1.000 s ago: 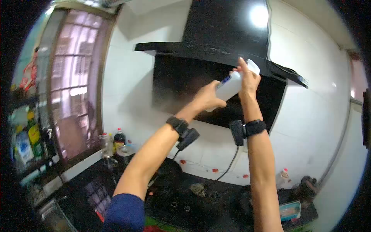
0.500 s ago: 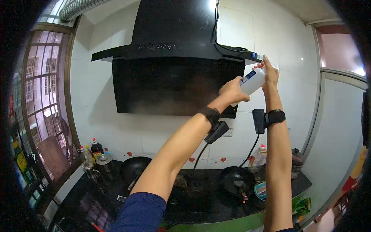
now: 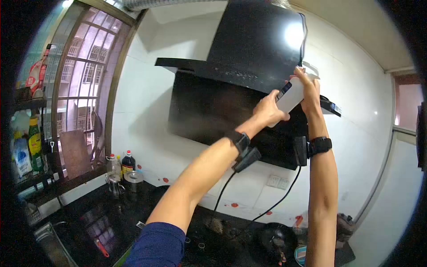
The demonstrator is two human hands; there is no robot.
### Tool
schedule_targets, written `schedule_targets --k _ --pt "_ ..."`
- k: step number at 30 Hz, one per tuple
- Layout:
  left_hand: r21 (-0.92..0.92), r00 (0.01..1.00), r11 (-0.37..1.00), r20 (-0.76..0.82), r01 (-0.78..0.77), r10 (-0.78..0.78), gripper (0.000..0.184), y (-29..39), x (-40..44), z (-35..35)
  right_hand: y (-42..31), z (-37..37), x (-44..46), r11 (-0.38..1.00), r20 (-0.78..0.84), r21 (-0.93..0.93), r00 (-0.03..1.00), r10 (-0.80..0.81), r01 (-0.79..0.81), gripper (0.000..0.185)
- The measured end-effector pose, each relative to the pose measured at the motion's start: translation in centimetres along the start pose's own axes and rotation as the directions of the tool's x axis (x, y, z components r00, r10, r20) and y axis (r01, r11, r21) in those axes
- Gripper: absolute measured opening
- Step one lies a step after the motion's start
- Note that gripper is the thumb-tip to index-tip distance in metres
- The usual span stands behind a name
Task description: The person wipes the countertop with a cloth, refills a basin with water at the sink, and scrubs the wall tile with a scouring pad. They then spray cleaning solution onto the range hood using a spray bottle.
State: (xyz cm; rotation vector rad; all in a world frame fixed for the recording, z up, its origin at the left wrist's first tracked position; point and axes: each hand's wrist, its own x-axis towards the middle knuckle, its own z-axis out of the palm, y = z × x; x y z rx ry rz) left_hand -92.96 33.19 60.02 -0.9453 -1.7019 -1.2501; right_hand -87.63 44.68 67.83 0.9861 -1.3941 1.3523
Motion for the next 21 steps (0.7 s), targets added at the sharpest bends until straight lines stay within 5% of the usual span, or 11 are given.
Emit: schedule_targets --k 7,10,13,17,21 --pt "0.220 1.000 0.975 -0.011 -0.019 0.022 0.088 -2.1 4.5 -9.6 1.7 8.7 5.7 0.992 -0.065 0.122 0.997 -0.030 0.037 0.037" --pt "-0.022 0.992 0.998 -0.114 0.056 -0.058 0.081 -4.8 3.4 -12.4 2.0 14.3 5.7 0.998 0.089 0.052 0.996 -0.029 0.024 0.050" --pt "-0.073 0.971 0.989 -0.191 0.129 -0.141 0.078 -7.7 1.3 -15.7 4.2 19.9 5.4 0.999 0.235 0.017 0.972 0.031 -0.036 0.051" --pt "0.001 0.911 0.978 -0.364 0.206 -0.192 0.074 -12.1 -0.7 -20.8 7.2 27.0 4.0 0.993 0.307 0.075 0.950 0.065 -0.092 0.038" --pt "-0.007 0.906 0.973 -0.362 0.232 -0.218 0.072 -16.3 -1.6 -25.4 10.1 32.7 4.1 0.978 0.359 0.042 0.916 0.177 -0.206 0.035"
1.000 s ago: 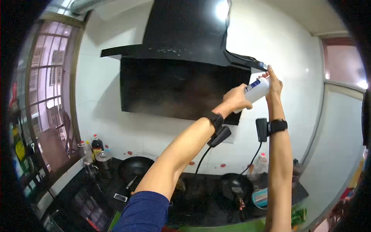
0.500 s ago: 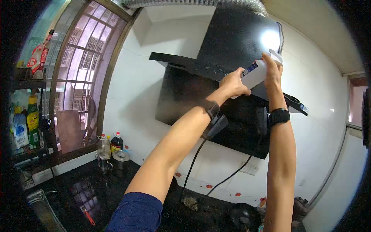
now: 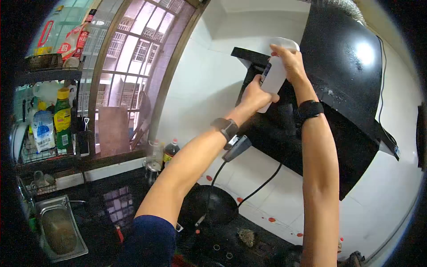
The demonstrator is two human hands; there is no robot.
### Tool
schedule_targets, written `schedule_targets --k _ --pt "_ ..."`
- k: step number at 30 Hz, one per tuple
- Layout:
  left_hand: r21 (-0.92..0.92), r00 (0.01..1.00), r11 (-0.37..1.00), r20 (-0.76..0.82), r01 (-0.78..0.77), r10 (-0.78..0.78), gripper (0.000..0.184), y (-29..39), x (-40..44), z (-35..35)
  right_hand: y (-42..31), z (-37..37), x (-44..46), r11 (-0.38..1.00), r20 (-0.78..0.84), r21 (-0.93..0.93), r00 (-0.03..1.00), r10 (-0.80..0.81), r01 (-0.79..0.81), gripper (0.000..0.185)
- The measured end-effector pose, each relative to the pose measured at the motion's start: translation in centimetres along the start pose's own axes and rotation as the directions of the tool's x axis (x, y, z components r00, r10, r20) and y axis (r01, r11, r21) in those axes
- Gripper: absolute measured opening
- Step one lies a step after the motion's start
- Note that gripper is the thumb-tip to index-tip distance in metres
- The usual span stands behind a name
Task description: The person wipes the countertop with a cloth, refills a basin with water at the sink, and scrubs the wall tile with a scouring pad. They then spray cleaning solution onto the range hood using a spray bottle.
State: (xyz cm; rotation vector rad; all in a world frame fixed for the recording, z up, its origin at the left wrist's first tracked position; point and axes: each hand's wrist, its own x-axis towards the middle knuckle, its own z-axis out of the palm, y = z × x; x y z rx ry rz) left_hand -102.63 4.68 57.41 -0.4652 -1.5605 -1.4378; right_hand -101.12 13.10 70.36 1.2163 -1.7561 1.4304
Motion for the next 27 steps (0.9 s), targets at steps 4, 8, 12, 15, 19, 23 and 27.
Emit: schedule_targets --k 4,8,12,15,19,23,27 --pt "-0.060 0.984 0.989 0.128 0.134 -0.125 0.073 -1.2 -2.3 -2.5 3.0 2.2 -1.5 0.998 0.019 0.040 0.999 0.047 -0.047 0.035" --pt "0.076 0.987 0.989 0.095 0.123 -0.130 0.077 -3.0 -3.4 -1.7 4.7 1.8 -3.4 0.991 -0.067 0.049 0.989 0.130 -0.127 0.037" --pt "0.176 0.970 0.984 0.232 0.037 -0.078 0.080 -4.4 -3.9 0.5 8.4 -1.5 -5.2 0.978 -0.316 0.208 0.946 0.068 -0.001 0.043" --pt "0.147 0.954 0.988 0.288 0.040 -0.082 0.074 -5.2 -5.9 2.5 9.6 -3.5 -7.8 0.979 -0.282 0.193 0.952 0.115 -0.061 0.042" --pt "0.057 0.944 0.989 0.293 0.138 -0.149 0.072 -7.0 -7.8 4.6 10.3 -4.3 -10.2 0.986 -0.136 0.111 0.980 0.142 -0.128 0.050" --pt "-0.059 0.925 0.973 0.327 0.223 -0.192 0.072 -7.8 -7.2 3.5 11.9 -3.3 -9.6 0.980 -0.045 0.147 0.989 0.144 -0.136 0.040" --pt "0.003 0.937 0.977 0.282 0.211 -0.203 0.070 -9.1 -6.2 1.9 14.0 -0.6 -7.9 0.985 -0.151 0.114 0.978 0.146 -0.130 0.019"
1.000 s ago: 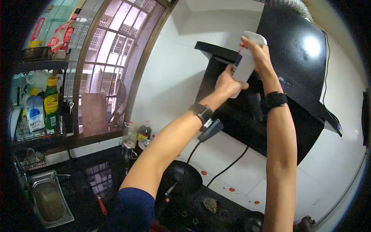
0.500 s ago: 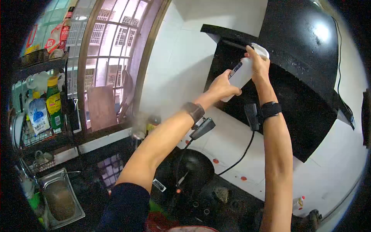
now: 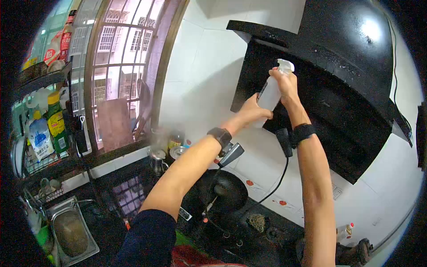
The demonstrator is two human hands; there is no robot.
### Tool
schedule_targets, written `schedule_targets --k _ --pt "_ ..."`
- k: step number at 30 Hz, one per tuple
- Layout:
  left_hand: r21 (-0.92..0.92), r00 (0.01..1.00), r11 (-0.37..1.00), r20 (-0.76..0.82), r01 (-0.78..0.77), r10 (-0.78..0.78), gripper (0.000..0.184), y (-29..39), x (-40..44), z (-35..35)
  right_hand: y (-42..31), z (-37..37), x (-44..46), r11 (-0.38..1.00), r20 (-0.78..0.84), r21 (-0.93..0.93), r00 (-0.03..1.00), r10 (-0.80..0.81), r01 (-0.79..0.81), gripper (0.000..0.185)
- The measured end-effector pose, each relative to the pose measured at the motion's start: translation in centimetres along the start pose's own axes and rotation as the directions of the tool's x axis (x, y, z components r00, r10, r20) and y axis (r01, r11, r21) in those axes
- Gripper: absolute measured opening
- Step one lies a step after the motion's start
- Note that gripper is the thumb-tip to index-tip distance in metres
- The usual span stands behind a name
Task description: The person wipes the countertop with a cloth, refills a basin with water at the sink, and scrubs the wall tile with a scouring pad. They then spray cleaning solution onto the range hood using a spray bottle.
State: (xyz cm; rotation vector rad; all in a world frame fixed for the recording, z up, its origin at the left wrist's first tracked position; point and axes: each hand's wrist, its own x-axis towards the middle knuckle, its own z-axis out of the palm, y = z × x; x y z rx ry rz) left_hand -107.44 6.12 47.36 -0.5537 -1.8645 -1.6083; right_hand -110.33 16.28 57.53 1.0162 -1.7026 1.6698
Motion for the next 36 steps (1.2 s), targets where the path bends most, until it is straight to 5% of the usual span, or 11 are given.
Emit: schedule_targets --k 9,12,17,20,27,28,36 --pt "0.235 0.978 0.968 0.205 -0.088 0.039 0.077 -2.2 3.7 2.2 3.9 -4.5 -0.3 0.959 -0.372 0.273 0.928 0.031 0.077 0.027" --pt "0.240 0.966 0.957 0.234 -0.163 0.106 0.075 -4.3 3.7 7.0 3.6 -8.8 -2.9 0.970 -0.332 0.238 0.942 0.041 0.042 0.040" --pt "0.145 0.943 0.978 0.319 -0.149 0.096 0.074 -2.6 3.2 15.3 3.0 -17.5 -4.5 0.994 -0.406 0.081 0.913 -0.034 0.073 0.033" --pt "0.254 0.919 0.939 0.372 -0.232 0.126 0.081 0.5 3.4 19.0 2.1 -22.8 -4.8 0.985 -0.506 0.109 0.861 -0.060 0.133 0.023" --pt "0.157 0.891 0.946 0.407 -0.285 0.201 0.085 3.6 3.4 29.1 -2.0 -31.9 -6.6 0.987 -0.496 -0.005 0.857 -0.142 0.161 0.030" --pt "0.150 0.887 0.950 0.420 -0.275 0.190 0.084 4.3 3.3 30.2 -2.1 -33.3 -6.5 0.971 -0.528 0.027 0.828 -0.188 0.238 0.030" --pt "0.160 0.809 0.904 0.528 -0.396 0.261 0.084 8.5 3.2 38.1 -4.6 -43.9 -8.1 0.993 -0.762 0.008 0.643 -0.071 0.120 0.028"
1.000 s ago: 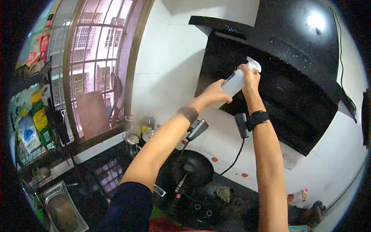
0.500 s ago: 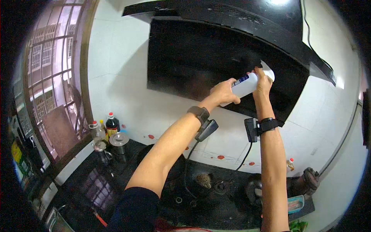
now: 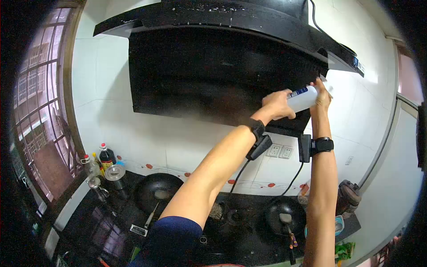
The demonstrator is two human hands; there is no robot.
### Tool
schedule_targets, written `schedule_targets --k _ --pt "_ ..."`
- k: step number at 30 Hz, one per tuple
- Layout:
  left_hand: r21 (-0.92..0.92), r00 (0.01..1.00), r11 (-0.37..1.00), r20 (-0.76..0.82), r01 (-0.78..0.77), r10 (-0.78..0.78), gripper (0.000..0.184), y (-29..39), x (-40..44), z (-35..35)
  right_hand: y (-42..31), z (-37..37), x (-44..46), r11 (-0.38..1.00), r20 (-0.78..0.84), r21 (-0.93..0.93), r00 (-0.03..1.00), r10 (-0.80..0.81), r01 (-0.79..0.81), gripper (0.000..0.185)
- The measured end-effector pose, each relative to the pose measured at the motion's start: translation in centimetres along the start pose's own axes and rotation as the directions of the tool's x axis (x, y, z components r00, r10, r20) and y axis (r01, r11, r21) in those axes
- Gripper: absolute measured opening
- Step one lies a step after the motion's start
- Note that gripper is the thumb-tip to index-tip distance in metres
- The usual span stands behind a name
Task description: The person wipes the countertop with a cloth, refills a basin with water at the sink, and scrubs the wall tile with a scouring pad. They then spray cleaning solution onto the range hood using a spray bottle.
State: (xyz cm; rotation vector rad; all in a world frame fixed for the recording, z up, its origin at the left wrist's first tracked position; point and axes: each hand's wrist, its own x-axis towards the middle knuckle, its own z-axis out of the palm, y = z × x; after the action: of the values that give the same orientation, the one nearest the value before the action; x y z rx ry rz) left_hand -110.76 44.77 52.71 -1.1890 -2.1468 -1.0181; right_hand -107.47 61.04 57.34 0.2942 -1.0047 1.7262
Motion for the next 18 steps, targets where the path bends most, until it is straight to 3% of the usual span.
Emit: schedule_targets --k 1,5,7,10,11,13,15,16,18 --pt "-0.045 0.999 0.998 0.002 0.035 -0.035 0.084 0.1 -0.1 0.9 -0.5 0.0 -0.8 0.997 0.039 0.025 0.997 -0.070 0.069 0.030" --pt "-0.410 0.998 0.911 -0.028 0.032 -0.048 0.091 -1.4 -1.9 4.6 -1.0 0.1 -2.3 0.965 0.226 -0.261 0.974 0.034 0.027 0.032" --pt "-0.440 0.978 0.888 -0.081 0.136 -0.190 0.086 -2.5 -4.2 5.2 0.4 1.3 -4.1 0.928 0.369 -0.370 0.912 0.177 -0.030 0.038" --pt "-0.463 0.889 0.837 -0.190 0.292 -0.416 0.092 -4.9 -9.1 4.3 3.3 4.9 -8.9 0.892 0.542 -0.450 0.804 0.243 0.034 0.040" --pt "-0.461 0.877 0.831 -0.196 0.313 -0.439 0.092 -6.4 -10.4 3.9 5.0 6.3 -10.1 0.881 0.581 -0.473 0.746 0.325 -0.015 0.040" --pt "-0.457 0.830 0.831 -0.290 0.318 -0.477 0.095 -10.0 -13.0 2.0 7.8 9.0 -13.4 0.889 0.567 -0.453 0.750 0.340 -0.061 0.043" --pt "-0.488 0.842 0.818 -0.263 0.306 -0.472 0.092 -12.5 -15.0 -1.1 11.0 11.7 -15.5 0.924 0.594 -0.352 0.729 0.342 -0.147 0.040" --pt "-0.355 0.788 0.877 -0.411 0.325 -0.458 0.085 -13.5 -16.4 -2.0 12.3 12.7 -16.5 0.925 0.585 -0.323 0.725 0.363 -0.202 0.027" --pt "-0.368 0.815 0.866 -0.346 0.338 -0.465 0.081 -15.9 -18.2 -4.7 14.7 14.7 -18.1 0.906 0.574 -0.340 0.707 0.412 -0.252 0.026"
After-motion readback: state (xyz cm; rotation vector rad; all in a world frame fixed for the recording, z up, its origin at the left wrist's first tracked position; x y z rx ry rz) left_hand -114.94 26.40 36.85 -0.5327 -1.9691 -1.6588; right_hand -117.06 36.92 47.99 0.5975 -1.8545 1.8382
